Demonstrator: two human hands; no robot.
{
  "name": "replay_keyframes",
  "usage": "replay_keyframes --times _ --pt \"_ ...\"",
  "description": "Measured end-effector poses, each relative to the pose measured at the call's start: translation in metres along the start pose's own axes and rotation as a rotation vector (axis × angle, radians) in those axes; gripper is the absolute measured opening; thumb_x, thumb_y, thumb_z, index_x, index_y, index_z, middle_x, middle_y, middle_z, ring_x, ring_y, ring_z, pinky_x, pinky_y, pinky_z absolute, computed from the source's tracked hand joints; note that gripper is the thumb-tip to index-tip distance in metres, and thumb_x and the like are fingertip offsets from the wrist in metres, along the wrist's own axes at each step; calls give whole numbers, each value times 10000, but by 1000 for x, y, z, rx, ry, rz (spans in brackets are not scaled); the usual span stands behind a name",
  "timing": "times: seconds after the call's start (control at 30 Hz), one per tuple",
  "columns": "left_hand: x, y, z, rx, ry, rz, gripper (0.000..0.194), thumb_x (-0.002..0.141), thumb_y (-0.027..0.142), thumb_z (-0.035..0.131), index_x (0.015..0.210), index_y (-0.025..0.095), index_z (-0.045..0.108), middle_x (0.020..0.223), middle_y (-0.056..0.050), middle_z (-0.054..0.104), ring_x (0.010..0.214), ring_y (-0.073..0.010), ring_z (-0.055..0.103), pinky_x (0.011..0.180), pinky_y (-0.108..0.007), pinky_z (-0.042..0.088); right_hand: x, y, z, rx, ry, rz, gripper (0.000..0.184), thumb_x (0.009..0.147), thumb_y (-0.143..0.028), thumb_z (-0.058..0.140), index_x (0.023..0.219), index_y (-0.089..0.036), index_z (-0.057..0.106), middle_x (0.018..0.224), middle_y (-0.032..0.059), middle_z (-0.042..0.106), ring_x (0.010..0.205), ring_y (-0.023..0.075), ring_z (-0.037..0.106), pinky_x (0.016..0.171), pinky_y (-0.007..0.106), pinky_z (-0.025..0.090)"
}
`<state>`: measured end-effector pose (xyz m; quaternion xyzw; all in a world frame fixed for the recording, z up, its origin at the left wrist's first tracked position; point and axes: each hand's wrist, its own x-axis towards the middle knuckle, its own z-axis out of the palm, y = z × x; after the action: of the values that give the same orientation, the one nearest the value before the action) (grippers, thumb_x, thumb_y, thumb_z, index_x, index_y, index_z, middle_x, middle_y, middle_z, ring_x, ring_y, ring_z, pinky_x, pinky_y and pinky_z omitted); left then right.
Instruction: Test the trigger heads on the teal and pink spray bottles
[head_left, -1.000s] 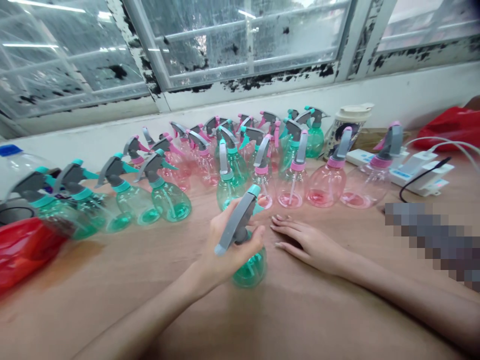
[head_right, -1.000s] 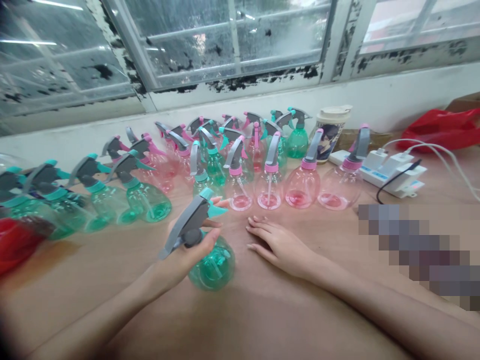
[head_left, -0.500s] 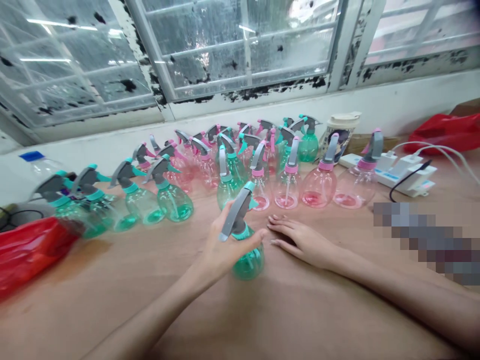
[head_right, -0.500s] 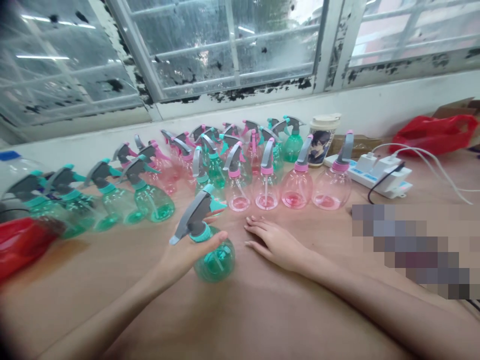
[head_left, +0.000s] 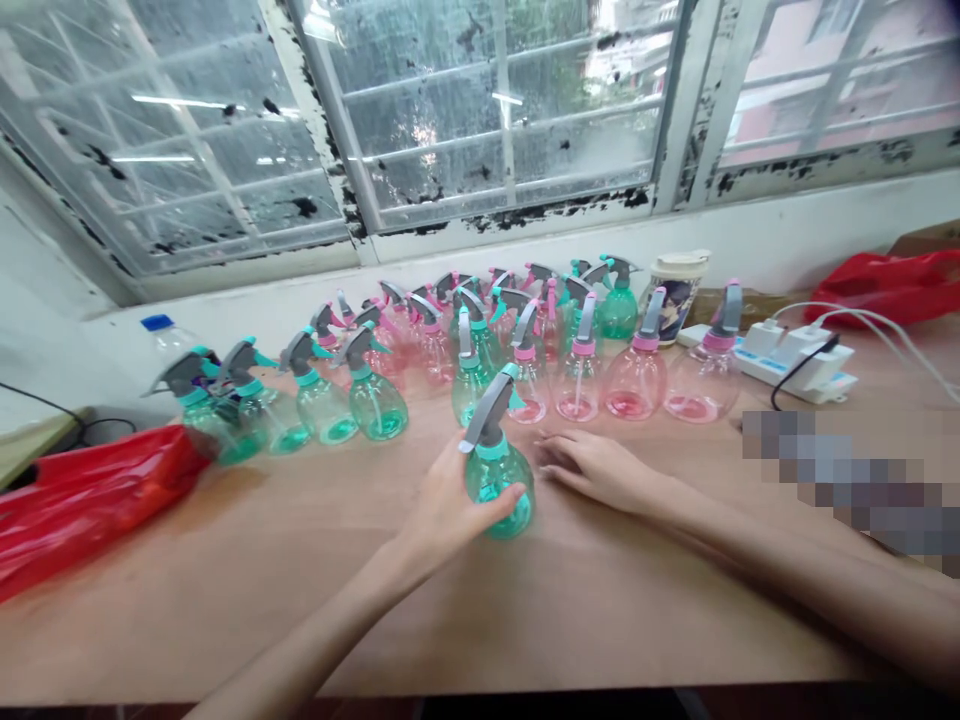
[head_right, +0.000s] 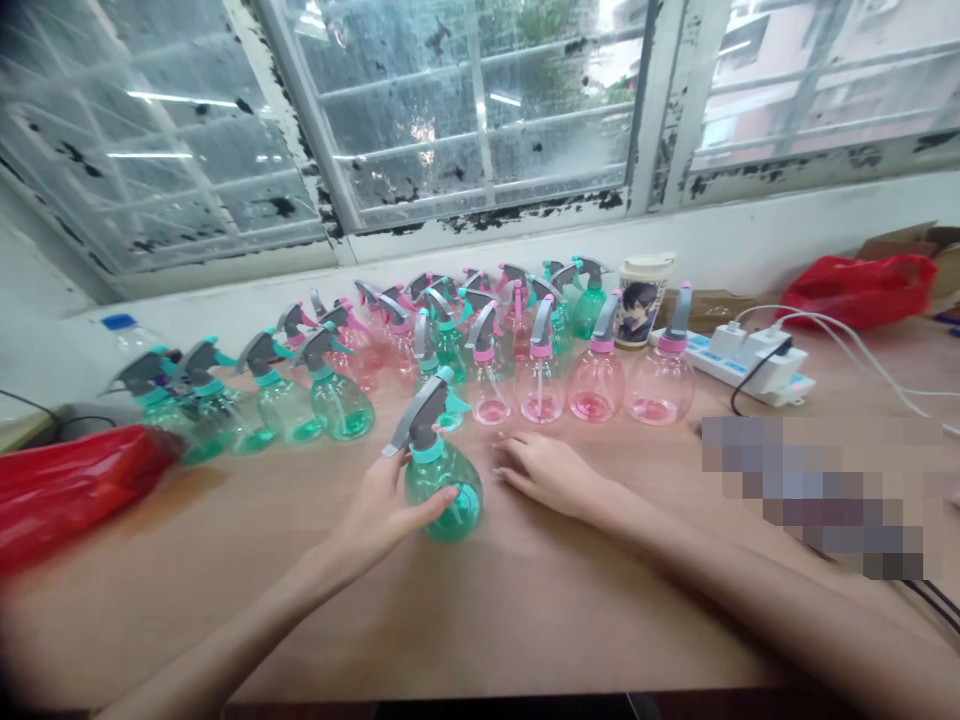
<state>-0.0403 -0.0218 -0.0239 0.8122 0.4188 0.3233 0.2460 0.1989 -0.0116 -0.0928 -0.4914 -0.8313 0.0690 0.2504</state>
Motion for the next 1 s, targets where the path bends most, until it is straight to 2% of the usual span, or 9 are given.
replay_keyframes --times 0.13,0.23,0.37,0.47,0.53,0.67,0.83,1.0 --pt "-10 -2 -6 52 -1 -4 373 813 386 671 1111 203 545 1095 -84 648 1025 -266 617 905 -439 488 22 -15 -7 -15 71 43 319 930 -300 523 1225 -202 594 1229 111 662 1095 265 640 902 426 511" --pt "-19 -9 -17 96 39 0 404 816 414 667 1134 202 535 1130 -92 637 1059 -276 605 924 -451 480 44 -30 -11 -22 142 85 312 936 -324 525 1213 -198 596 1205 100 675 1059 256 658 880 400 516" --pt "-29 -33 -40 176 164 -23 436 821 447 655 1165 205 538 1190 -101 584 1127 -286 567 963 -458 462 76 -46 -11 -24 244 163 391 931 -368 535 1262 -161 566 1228 126 662 1047 271 664 885 400 511" --pt "-29 -56 -60 264 270 -65 424 790 493 671 1079 195 588 1073 -75 556 1009 -265 590 906 -439 495 96 -54 -8 -20 303 226 515 919 -427 544 1327 -113 513 1310 168 608 1084 306 646 945 439 481" --pt "-24 -68 -70 295 279 -85 400 789 501 669 1041 196 607 989 -48 542 951 -244 593 883 -420 507 108 -57 -4 -16 331 265 616 905 -477 550 1363 -73 471 1343 202 575 1135 343 614 959 469 469" --pt "-4 -79 -79 311 266 -91 400 781 480 691 1034 183 605 1007 -59 584 984 -249 607 899 -413 502 124 -58 7 -24 375 337 758 871 -548 567 1409 -41 398 1361 248 541 1208 384 555 941 497 476" --pt "22 -77 -75 326 277 -120 530 763 472 728 1140 147 545 1117 -136 648 1080 -310 616 914 -438 492 132 -57 16 -52 363 356 628 885 -521 556 1347 -104 477 1301 220 591 1156 370 595 909 480 489" --pt "40 -75 -69 356 264 -127 521 762 452 739 1144 149 556 1137 -149 661 1099 -332 623 924 -433 485 122 -62 12 -92 322 366 594 873 -546 558 1301 -137 508 1251 198 617 1071 365 635 838 452 505"
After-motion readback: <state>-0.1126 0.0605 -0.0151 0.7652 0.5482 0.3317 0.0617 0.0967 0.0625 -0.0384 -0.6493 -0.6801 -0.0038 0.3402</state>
